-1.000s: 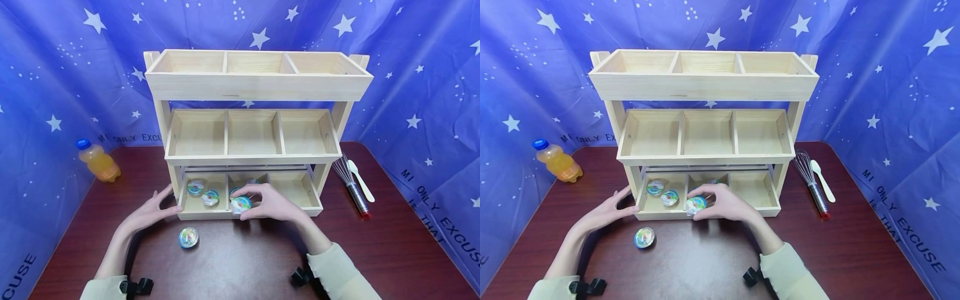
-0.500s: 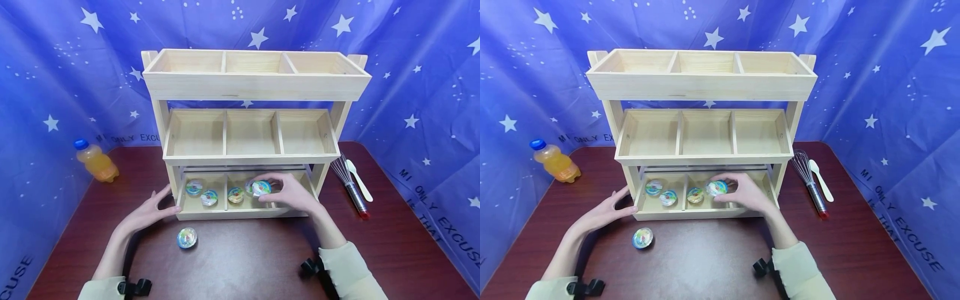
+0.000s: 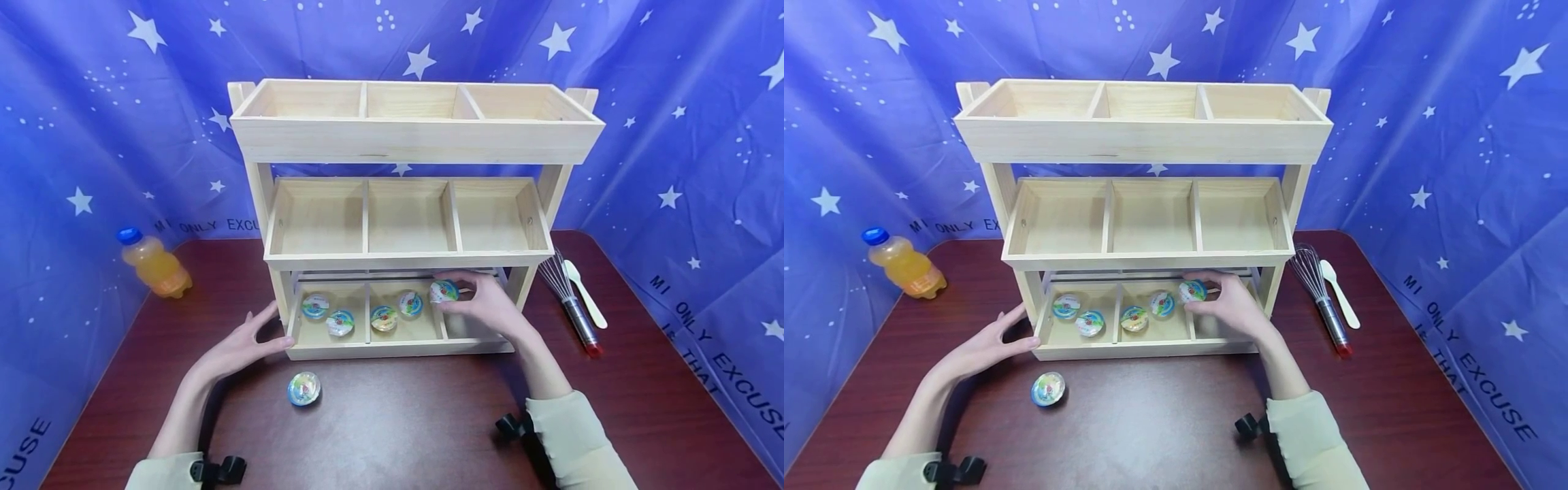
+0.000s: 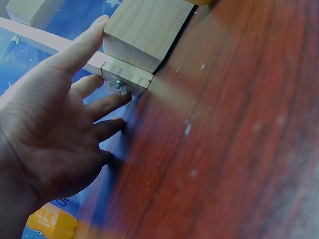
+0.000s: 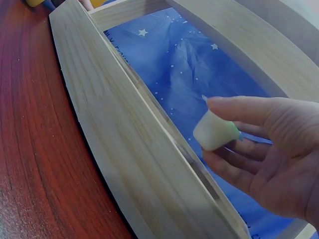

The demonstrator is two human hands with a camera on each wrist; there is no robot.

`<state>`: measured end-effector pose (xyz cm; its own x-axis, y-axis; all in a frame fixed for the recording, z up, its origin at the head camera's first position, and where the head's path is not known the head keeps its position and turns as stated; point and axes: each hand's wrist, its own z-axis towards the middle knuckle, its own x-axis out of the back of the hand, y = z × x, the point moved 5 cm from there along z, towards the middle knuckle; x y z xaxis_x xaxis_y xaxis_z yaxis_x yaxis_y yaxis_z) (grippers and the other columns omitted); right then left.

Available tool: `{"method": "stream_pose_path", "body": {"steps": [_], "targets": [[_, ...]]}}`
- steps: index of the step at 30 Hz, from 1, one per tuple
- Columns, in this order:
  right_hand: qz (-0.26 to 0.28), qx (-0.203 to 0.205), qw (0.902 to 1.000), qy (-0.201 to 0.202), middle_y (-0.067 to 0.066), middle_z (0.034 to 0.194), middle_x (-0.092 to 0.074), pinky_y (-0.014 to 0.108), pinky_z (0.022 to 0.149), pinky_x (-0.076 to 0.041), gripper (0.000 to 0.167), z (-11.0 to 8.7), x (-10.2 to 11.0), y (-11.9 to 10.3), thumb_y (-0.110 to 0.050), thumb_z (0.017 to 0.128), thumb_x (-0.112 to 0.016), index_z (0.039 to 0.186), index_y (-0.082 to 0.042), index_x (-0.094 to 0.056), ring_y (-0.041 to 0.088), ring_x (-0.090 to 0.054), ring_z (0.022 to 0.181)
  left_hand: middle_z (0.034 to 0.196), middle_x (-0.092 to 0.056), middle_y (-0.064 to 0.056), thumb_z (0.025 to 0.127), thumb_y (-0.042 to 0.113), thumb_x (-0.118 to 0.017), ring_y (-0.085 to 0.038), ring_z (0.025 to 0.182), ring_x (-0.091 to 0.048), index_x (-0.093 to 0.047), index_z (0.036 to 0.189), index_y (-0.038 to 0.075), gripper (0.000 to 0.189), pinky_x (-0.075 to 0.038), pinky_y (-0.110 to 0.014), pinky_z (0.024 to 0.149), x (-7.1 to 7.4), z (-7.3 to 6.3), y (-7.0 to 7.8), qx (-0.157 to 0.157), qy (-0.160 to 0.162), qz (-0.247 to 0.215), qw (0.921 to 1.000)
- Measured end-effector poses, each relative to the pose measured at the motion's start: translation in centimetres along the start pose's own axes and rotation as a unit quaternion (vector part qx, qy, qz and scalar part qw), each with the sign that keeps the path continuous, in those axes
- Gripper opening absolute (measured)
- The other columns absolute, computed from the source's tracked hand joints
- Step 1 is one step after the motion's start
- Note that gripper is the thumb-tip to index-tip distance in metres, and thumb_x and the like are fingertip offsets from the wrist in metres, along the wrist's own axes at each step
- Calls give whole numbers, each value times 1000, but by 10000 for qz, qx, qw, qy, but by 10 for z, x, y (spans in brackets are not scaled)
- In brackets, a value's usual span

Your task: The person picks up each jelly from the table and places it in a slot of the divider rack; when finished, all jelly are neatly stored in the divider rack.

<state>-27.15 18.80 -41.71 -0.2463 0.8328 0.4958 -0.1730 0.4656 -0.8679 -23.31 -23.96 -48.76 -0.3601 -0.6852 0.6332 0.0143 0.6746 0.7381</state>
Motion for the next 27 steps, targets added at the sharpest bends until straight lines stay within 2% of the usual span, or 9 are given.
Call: {"method": "stream_pose_path", "body": {"steps": [9, 16, 22, 27], "targets": [[-192, -167, 9995, 181, 21, 121, -72, 17, 82, -55, 54, 2, 4, 15, -13, 83, -84, 132, -1, -67, 29, -71, 107, 172, -12, -23, 95, 52, -68, -64, 151, 10, -11, 167, 26, 96, -3, -86, 113, -1, 1, -1, -39, -15, -34, 10000], [-446, -217, 9985, 250, 23, 121, -72, 15, 83, -52, 51, 4, 6, 23, -11, 82, -84, 129, 1, -69, 28, -69, 108, 173, -13, -21, 94, 52, -68, -63, 152, 9, -12, 167, 28, 95, -4, -85, 113, -1, 1, -2, 5, -6, -18, 10000], [-841, -316, 9955, 307, 21, 125, -70, 28, 93, -51, 51, 4, 6, 26, -11, 81, -85, 129, -3, -71, 29, -66, 109, 173, -13, -21, 94, 52, -69, -64, 151, 9, -12, 167, 30, 95, -5, -85, 114, 0, 1, -2, 2, 14, -6, 10000], [-904, -419, 9948, 229, 23, 126, -68, 37, 97, -51, 52, 4, 3, 28, -9, 80, -84, 130, -3, -70, 30, -65, 111, 173, -14, -20, 94, 52, -69, -64, 151, 8, -13, 167, 31, 95, -5, -85, 114, 0, 1, -2, -23, 28, -25, 10000]]}}
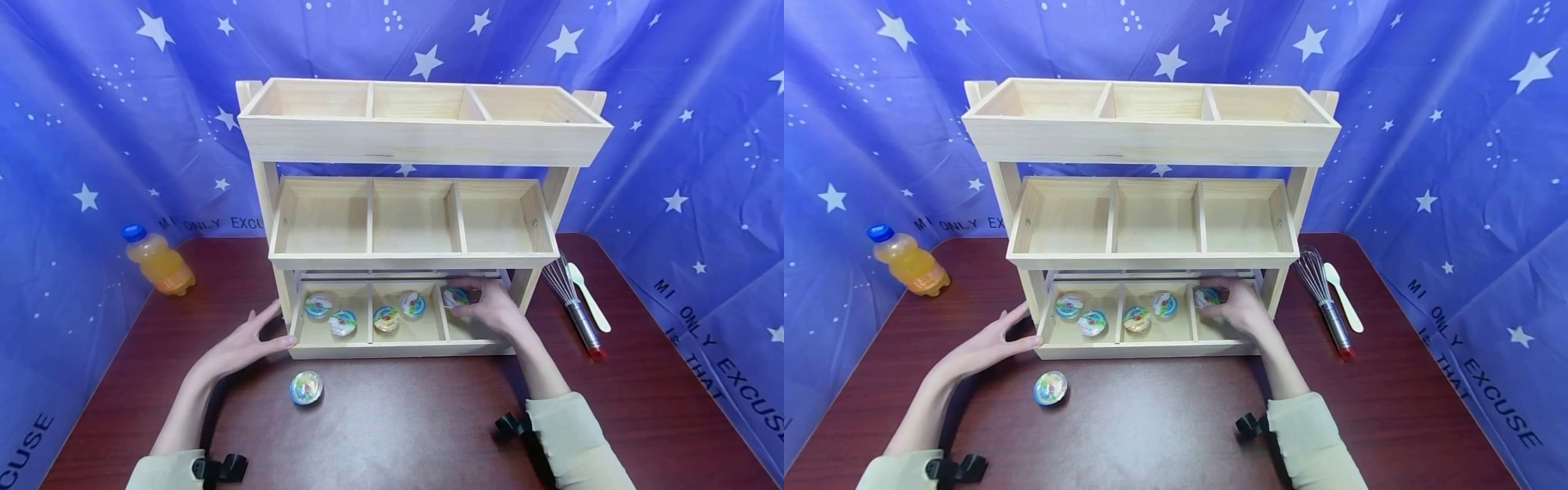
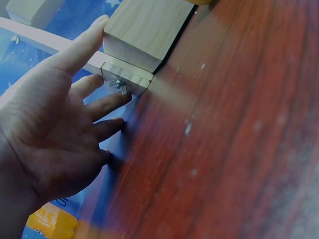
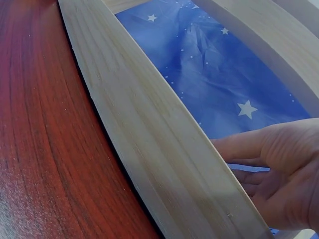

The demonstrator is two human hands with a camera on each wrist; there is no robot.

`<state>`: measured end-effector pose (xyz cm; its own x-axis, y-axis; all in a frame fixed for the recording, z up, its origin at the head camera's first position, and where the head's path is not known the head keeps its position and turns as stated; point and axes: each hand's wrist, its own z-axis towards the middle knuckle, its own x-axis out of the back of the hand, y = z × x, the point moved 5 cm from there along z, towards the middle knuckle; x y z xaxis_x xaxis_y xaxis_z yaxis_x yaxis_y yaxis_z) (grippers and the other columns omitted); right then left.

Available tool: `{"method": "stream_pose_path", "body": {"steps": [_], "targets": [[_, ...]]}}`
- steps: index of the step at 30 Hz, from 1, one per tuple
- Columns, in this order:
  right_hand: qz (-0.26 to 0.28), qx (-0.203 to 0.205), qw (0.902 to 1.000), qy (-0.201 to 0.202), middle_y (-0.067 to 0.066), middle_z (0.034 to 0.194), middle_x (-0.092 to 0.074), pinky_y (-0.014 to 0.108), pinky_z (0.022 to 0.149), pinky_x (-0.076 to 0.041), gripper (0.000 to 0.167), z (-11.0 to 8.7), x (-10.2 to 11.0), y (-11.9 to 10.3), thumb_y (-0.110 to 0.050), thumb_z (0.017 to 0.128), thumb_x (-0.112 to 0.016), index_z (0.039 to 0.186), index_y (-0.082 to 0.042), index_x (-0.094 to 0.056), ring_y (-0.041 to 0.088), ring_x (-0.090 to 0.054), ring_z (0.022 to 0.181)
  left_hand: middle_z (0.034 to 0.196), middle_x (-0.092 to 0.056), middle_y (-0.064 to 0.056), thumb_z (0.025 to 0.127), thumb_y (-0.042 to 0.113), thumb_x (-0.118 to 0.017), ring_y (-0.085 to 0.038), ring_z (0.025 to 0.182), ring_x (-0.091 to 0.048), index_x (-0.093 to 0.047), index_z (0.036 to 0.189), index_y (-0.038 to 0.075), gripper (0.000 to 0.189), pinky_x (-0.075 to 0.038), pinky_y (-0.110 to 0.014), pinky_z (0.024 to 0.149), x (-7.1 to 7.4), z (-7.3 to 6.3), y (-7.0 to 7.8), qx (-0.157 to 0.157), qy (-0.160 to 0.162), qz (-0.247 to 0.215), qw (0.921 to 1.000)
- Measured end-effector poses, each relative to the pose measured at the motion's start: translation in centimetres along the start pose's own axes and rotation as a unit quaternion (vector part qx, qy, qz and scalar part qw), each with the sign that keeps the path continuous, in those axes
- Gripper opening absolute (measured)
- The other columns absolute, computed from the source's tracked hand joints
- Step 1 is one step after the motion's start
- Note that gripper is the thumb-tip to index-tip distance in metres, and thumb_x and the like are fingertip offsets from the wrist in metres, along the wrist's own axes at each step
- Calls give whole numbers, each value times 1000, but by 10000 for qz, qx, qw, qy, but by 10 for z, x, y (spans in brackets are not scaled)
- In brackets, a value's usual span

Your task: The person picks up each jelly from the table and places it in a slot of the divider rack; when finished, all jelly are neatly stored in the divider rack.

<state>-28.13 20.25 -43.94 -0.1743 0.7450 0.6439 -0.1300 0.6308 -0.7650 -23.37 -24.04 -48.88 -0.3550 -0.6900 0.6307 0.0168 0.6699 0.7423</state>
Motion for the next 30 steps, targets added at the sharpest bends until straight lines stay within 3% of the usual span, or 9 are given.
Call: {"method": "stream_pose_path", "body": {"steps": [9, 16, 23, 30], "targets": [[-42, 61, 10000, -38, 27, 121, -70, 31, 91, -54, 53, 2, -1, 2, -7, 79, -84, 129, 1, -69, 33, -69, 108, 172, -15, -20, 94, 50, -70, -65, 151, 7, -13, 167, 31, 95, -6, -85, 114, 2, 0, 2, -85, 25, 8, 10000], [-213, 74, 9997, -47, 22, 126, -70, 41, 99, -53, 53, 2, -4, 3, -8, 76, -86, 126, -5, -71, 33, -68, 112, 173, -14, -20, 94, 50, -70, -64, 151, 8, -13, 167, 30, 95, -6, -84, 115, 1, 0, 3, -54, 19, -1, 10000], [30, 88, 9999, -119, 25, 122, -70, 35, 92, -55, 51, 2, -7, 6, -4, 77, -85, 125, -1, -70, 34, -70, 109, 173, -13, -19, 94, 50, -70, -64, 151, 9, -13, 167, 29, 95, -5, -84, 115, 0, 0, 1, -56, -6, -42, 10000], [88, 231, 9997, -54, 22, 117, -72, 27, 86, -54, 50, 2, -6, 6, -5, 75, -84, 123, -1, -70, 25, -70, 101, 173, -14, -20, 93, 50, -70, -64, 151, 8, -13, 167, 29, 95, -5, -85, 114, 0, -1, 1, -50, 0, -50, 10000]]}}
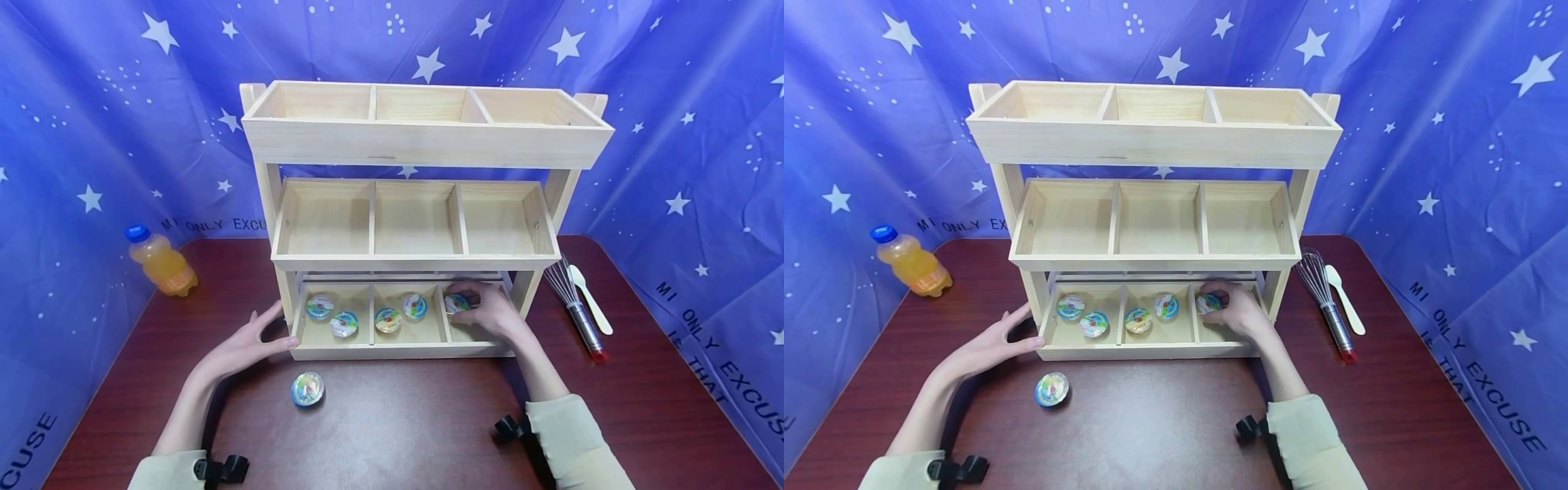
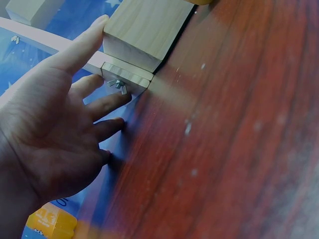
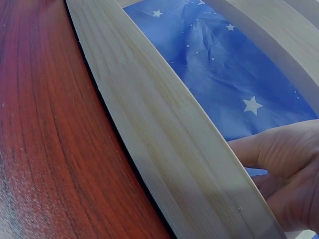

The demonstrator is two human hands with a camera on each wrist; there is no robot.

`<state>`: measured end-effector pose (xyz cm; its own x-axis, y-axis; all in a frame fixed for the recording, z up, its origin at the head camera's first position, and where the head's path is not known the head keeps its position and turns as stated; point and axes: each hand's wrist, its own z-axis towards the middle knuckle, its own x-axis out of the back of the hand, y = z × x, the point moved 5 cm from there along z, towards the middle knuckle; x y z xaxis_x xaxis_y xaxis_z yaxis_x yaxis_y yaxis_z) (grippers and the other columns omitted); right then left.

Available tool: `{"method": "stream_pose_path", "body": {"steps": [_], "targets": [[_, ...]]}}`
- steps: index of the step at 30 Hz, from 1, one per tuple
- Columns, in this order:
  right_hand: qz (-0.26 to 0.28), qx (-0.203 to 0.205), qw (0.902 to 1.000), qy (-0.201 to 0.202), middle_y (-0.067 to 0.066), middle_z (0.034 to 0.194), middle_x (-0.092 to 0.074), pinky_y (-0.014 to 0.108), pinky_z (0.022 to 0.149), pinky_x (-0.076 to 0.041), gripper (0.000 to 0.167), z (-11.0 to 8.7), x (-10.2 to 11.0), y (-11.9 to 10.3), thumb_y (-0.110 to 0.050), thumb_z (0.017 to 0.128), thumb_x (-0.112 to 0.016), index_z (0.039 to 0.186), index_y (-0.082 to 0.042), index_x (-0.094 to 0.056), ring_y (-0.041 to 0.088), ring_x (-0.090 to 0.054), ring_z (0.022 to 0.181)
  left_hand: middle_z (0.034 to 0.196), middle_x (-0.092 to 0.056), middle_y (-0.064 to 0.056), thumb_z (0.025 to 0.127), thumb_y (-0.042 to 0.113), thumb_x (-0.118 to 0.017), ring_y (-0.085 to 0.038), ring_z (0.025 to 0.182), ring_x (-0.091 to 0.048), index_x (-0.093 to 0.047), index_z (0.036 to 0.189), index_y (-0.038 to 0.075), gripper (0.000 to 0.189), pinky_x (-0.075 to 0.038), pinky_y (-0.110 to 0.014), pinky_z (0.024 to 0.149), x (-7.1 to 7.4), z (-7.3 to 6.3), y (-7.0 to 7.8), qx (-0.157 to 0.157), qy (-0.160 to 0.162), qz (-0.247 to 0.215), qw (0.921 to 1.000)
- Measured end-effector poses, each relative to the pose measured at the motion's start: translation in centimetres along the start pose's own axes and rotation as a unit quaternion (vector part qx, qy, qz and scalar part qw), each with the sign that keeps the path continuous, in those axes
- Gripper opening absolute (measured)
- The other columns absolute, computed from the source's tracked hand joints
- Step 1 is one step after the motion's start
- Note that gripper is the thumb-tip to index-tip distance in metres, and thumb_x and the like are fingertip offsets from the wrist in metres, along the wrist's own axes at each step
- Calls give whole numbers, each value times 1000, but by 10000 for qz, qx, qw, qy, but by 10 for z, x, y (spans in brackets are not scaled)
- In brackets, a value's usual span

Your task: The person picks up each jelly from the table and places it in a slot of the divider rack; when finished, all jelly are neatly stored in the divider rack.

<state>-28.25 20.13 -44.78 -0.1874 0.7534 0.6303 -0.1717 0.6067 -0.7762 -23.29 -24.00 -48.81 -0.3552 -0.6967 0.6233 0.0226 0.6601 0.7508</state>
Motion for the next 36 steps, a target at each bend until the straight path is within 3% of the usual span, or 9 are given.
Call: {"method": "stream_pose_path", "body": {"steps": [7, 13, 16, 24, 29, 32, 36], "targets": [[-30, -186, 9997, -176, 26, 125, -70, 44, 98, -56, 53, 1, 3, -2, -8, 79, -85, 128, 1, -67, 36, -70, 111, 173, -14, -19, 94, 49, -70, -65, 151, 8, -13, 167, 30, 95, -5, -85, 114, 1, 0, 1, -11, -1, -8, 10000], [-122, -48, 9999, -62, 26, 122, -71, 29, 90, -57, 43, 0, 10, -11, -11, 87, -79, 127, 3, -68, 37, -71, 110, 173, -13, -20, 94, 50, -70, -65, 151, 8, -12, 167, 30, 95, -5, -85, 114, 2, -1, 0, 20, 27, -10, 10000], [-246, -52, 9997, 47, 24, 120, -73, 28, 90, -56, 40, -2, 12, -13, -13, 90, -78, 126, 1, -69, 35, -71, 109, 173, -13, -19, 94, 51, -69, -64, 152, 9, -13, 167, 29, 95, -5, -85, 114, 1, -2, -1, 46, 13, -27, 10000], [-418, 15, 9977, 539, 24, 125, -72, 52, 102, -56, 40, -7, 14, -25, -14, 90, -76, 127, 1, -68, 42, -70, 117, 173, -11, -19, 93, 54, -69, -62, 152, 11, -13, 167, 25, 97, -3, -85, 114, 1, 0, 1, 120, -81, -52, 9999], [-288, 353, 9960, 767, 24, 123, -73, 54, 105, -54, 39, -3, 2, -45, -9, 89, -75, 126, 2, -70, 43, -69, 117, 173, -11, -19, 93, 54, -69, -62, 152, 11, -12, 167, 28, 97, -4, -86, 113, 4, 0, 0, 147, -56, 11, 9999], [20, 632, 9959, 650, 26, 123, -72, 53, 103, -55, 38, 0, -12, -60, -4, 89, -73, 126, 5, -69, 43, -70, 116, 173, -11, -19, 93, 54, -69, -63, 152, 10, -11, 167, 29, 97, -4, -86, 113, 3, 0, -1, 136, -59, 23, 9999], [331, 637, 9964, 442, 24, 127, -72, 51, 104, -56, 41, 5, -30, -76, -8, 89, -75, 128, 3, -69, 41, -70, 118, 174, -11, -18, 93, 54, -69, -63, 152, 10, -12, 167, 28, 97, -4, -86, 113, 0, 1, -1, 111, -69, -7, 9999]]}}
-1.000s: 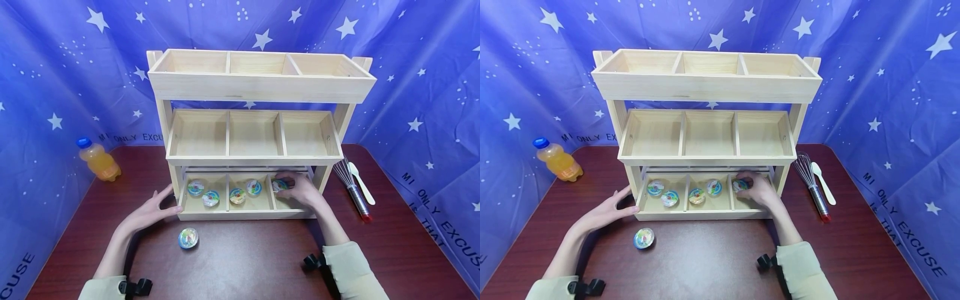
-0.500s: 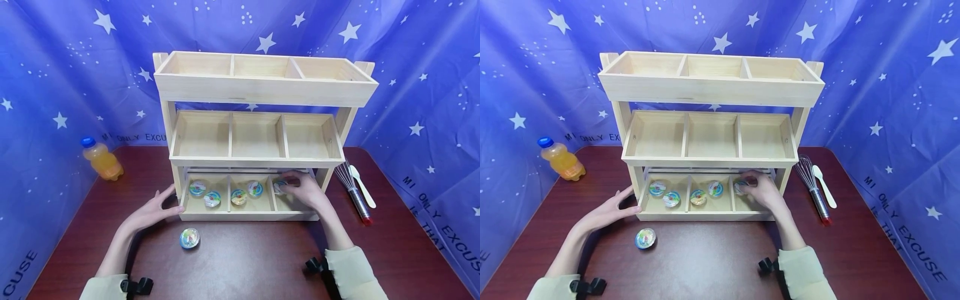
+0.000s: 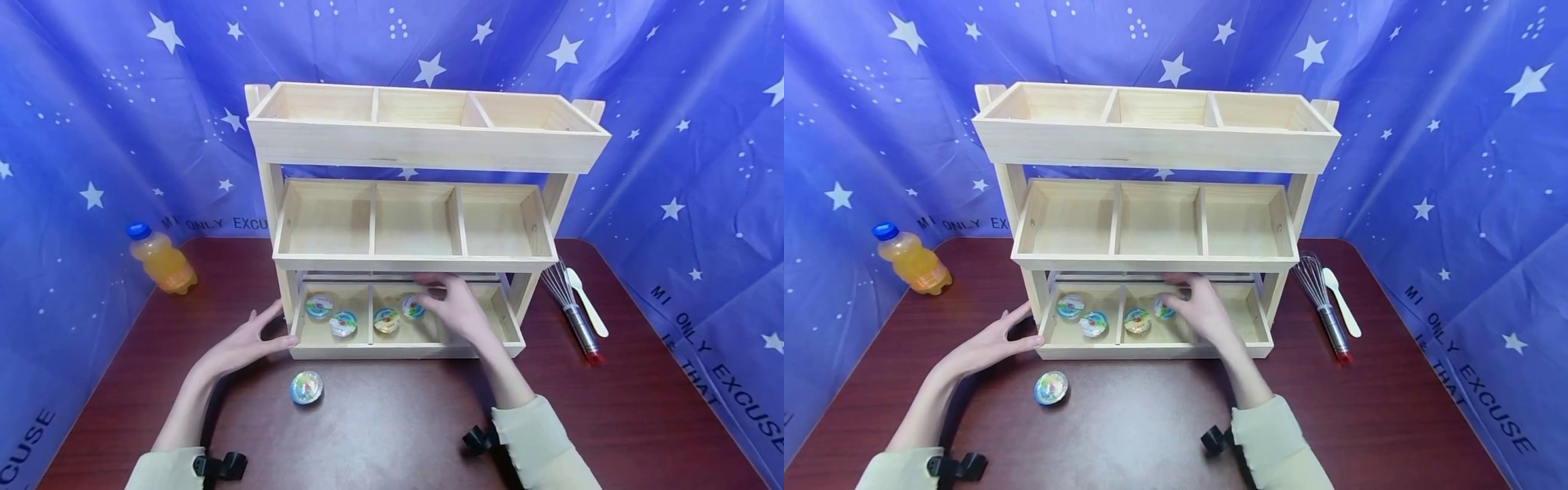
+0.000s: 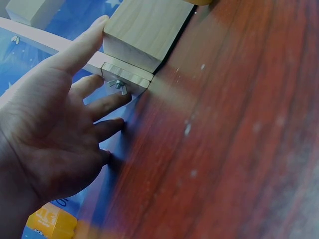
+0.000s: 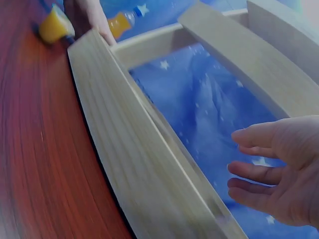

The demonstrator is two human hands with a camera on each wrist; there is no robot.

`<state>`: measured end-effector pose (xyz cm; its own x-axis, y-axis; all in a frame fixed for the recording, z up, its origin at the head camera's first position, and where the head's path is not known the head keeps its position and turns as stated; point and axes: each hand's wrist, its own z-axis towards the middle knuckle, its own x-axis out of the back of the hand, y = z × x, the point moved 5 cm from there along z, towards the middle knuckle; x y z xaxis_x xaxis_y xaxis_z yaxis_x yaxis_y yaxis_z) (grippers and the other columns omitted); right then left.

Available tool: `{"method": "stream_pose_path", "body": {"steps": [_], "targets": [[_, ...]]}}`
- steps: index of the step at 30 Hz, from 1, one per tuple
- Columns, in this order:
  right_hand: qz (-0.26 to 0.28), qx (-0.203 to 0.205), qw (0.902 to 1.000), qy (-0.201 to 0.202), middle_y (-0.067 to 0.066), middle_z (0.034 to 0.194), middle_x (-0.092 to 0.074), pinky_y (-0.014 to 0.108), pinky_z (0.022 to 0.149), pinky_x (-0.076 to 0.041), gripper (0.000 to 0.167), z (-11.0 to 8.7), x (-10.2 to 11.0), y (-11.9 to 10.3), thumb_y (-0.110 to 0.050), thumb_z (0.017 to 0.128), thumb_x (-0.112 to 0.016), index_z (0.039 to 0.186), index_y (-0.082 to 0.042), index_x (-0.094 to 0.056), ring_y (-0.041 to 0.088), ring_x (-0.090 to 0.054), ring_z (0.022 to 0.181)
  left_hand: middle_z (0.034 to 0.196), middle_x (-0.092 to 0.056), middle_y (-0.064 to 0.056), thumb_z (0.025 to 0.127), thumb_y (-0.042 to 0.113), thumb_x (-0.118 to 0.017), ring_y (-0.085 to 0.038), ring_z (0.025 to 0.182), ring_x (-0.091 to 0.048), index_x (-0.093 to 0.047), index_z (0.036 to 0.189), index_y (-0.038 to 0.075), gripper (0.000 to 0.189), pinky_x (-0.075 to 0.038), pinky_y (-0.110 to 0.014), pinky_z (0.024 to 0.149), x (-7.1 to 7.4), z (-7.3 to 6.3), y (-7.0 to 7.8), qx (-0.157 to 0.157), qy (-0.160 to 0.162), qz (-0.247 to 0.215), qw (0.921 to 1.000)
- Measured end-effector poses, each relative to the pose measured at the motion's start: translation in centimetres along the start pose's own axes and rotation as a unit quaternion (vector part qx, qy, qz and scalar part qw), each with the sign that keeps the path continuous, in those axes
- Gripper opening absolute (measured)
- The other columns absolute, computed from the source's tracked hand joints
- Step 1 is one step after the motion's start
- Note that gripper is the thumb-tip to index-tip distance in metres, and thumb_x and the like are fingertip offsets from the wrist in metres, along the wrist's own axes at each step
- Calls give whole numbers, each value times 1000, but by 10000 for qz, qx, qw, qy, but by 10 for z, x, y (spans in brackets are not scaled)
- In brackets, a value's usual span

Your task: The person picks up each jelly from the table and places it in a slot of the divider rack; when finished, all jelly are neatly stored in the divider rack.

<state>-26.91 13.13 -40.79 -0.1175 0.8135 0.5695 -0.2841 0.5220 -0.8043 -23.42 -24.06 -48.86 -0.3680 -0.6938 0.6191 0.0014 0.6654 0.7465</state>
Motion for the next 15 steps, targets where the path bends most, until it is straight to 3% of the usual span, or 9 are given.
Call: {"method": "stream_pose_path", "body": {"steps": [6, 15], "targets": [[333, -95, 9992, -220, 19, 126, -73, 48, 104, -57, 39, 6, -27, -21, -14, 91, -76, 128, -2, -70, 36, -72, 115, 173, -12, -19, 93, 53, -70, -63, 152, 9, -13, 167, 27, 97, -5, -85, 114, 0, 0, 0, -2, 17, -5, 10000], [1359, 506, 9868, -721, 23, 118, -73, 27, 95, -60, 34, 1, -69, -53, -6, 91, -74, 124, 1, -68, 30, -74, 107, 173, -11, -20, 93, 55, -68, -62, 152, 10, -10, 167, 30, 97, -5, -87, 112, 0, -1, 1, 120, -9, 33, 9999]]}}
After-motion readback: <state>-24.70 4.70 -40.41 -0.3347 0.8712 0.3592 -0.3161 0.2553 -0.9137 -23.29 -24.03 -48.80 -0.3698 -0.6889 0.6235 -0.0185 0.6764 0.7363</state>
